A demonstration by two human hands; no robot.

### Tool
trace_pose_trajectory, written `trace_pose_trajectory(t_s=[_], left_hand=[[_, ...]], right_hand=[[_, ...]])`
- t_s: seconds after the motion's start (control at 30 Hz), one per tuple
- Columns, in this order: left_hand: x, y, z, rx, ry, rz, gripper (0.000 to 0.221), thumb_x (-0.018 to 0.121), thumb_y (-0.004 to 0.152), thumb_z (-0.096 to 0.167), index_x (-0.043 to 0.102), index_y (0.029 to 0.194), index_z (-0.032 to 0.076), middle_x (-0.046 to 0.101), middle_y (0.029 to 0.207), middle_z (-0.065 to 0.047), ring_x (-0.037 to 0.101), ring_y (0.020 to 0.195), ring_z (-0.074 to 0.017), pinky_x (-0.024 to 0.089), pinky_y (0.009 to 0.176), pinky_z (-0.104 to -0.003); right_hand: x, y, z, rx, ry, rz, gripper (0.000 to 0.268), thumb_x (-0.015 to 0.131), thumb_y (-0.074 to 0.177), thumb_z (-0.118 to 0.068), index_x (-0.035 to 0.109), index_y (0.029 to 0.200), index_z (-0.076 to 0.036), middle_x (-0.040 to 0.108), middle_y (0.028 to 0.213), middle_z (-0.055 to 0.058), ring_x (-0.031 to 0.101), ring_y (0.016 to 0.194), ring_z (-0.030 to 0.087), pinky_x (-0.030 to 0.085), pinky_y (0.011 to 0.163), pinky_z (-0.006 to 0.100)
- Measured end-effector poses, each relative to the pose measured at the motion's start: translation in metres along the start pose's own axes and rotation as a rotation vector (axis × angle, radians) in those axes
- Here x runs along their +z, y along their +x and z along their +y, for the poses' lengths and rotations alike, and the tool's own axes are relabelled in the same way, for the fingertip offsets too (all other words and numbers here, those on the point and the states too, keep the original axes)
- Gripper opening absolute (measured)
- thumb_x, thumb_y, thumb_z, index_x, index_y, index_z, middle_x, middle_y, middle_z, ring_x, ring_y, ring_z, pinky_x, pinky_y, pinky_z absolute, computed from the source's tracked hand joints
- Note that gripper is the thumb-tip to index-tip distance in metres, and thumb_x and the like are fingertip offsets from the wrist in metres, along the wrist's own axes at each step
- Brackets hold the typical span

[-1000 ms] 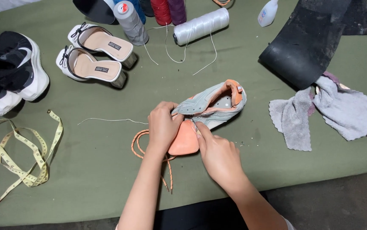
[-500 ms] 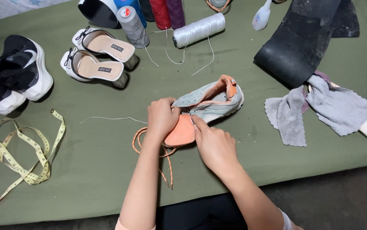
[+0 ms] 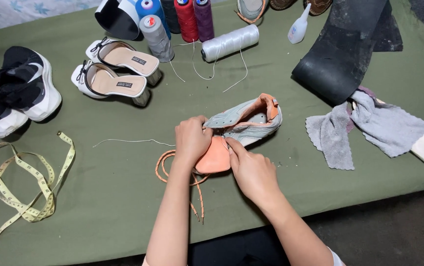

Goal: Hand-sewing a side panel onto a sneaker using a needle, thread, and an awl on a repair bench.

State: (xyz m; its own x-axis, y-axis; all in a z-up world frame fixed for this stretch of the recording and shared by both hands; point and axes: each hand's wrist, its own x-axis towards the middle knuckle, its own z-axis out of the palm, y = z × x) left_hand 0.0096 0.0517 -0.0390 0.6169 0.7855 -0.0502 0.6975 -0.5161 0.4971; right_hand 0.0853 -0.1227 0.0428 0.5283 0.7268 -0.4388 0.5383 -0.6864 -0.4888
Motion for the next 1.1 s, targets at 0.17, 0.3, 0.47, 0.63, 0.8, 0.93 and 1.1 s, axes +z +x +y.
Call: trace_pose_trajectory(t_s=[0.17,0.3,0.47,0.63,0.8,0.93,1.1], left_hand=[[0.000,0.000,0.000,0.014,-0.001,-0.004,0.019,0.062,0.083,0.021,0.076,0.091,0.011,0.074,0.083,-0.016,0.071,0.092,-0.0462,0.054,0.086,-0.055],[0.000,0.000,0.001,0.006,-0.004,-0.009,0.018,0.062,0.083,0.020,0.076,0.090,0.011,0.074,0.083,-0.016,0.072,0.092,-0.0455,0.054,0.085,-0.054],[0.003,0.001,-0.003,0.011,-0.026,0.001,0.017,0.065,0.082,0.020,0.077,0.090,0.012,0.074,0.083,-0.014,0.072,0.090,-0.0441,0.054,0.085,-0.051],[0.001,0.000,-0.001,0.013,-0.001,0.000,0.017,0.065,0.083,0.021,0.077,0.091,0.012,0.074,0.083,-0.014,0.072,0.090,-0.0440,0.054,0.085,-0.053],[-0.001,-0.003,0.000,0.013,-0.015,0.000,0.017,0.065,0.083,0.021,0.077,0.091,0.012,0.074,0.083,-0.014,0.072,0.090,-0.0440,0.055,0.085,-0.052],[0.000,-0.003,0.000,0.016,-0.003,0.014,0.018,0.064,0.082,0.021,0.077,0.090,0.012,0.074,0.083,-0.015,0.072,0.090,-0.0450,0.054,0.084,-0.053],[-0.001,-0.003,0.000,0.025,0.012,0.016,0.017,0.064,0.082,0.022,0.076,0.090,0.012,0.074,0.083,-0.014,0.072,0.091,-0.0441,0.054,0.085,-0.053]], right_hand=[[-0.001,-0.002,-0.001,0.000,-0.020,-0.002,0.045,0.032,0.105,-0.039,0.050,0.146,-0.043,0.075,0.115,0.017,0.071,0.108,0.046,0.054,0.096,0.060],[0.000,0.001,0.002,-0.002,0.008,0.008,0.045,0.033,0.104,-0.038,0.051,0.145,-0.041,0.075,0.114,0.019,0.071,0.108,0.046,0.055,0.095,0.061],[-0.001,0.001,0.004,-0.007,0.045,-0.005,0.046,0.035,0.104,-0.038,0.051,0.146,-0.044,0.075,0.112,0.023,0.069,0.112,0.047,0.053,0.099,0.059],[-0.001,0.005,0.007,-0.013,0.072,-0.001,0.045,0.037,0.103,-0.037,0.052,0.145,-0.045,0.076,0.112,0.022,0.069,0.112,0.046,0.053,0.098,0.058],[-0.001,0.005,0.006,-0.010,0.092,0.002,0.044,0.039,0.102,-0.036,0.053,0.143,-0.044,0.076,0.111,0.022,0.069,0.113,0.046,0.053,0.099,0.058],[0.004,0.007,0.007,-0.004,0.075,0.004,0.045,0.039,0.102,-0.036,0.052,0.144,-0.046,0.076,0.110,0.023,0.069,0.113,0.046,0.052,0.100,0.058],[0.006,0.009,0.005,-0.006,0.064,-0.007,0.045,0.037,0.103,-0.036,0.052,0.144,-0.043,0.076,0.111,0.023,0.069,0.112,0.047,0.052,0.100,0.058]])
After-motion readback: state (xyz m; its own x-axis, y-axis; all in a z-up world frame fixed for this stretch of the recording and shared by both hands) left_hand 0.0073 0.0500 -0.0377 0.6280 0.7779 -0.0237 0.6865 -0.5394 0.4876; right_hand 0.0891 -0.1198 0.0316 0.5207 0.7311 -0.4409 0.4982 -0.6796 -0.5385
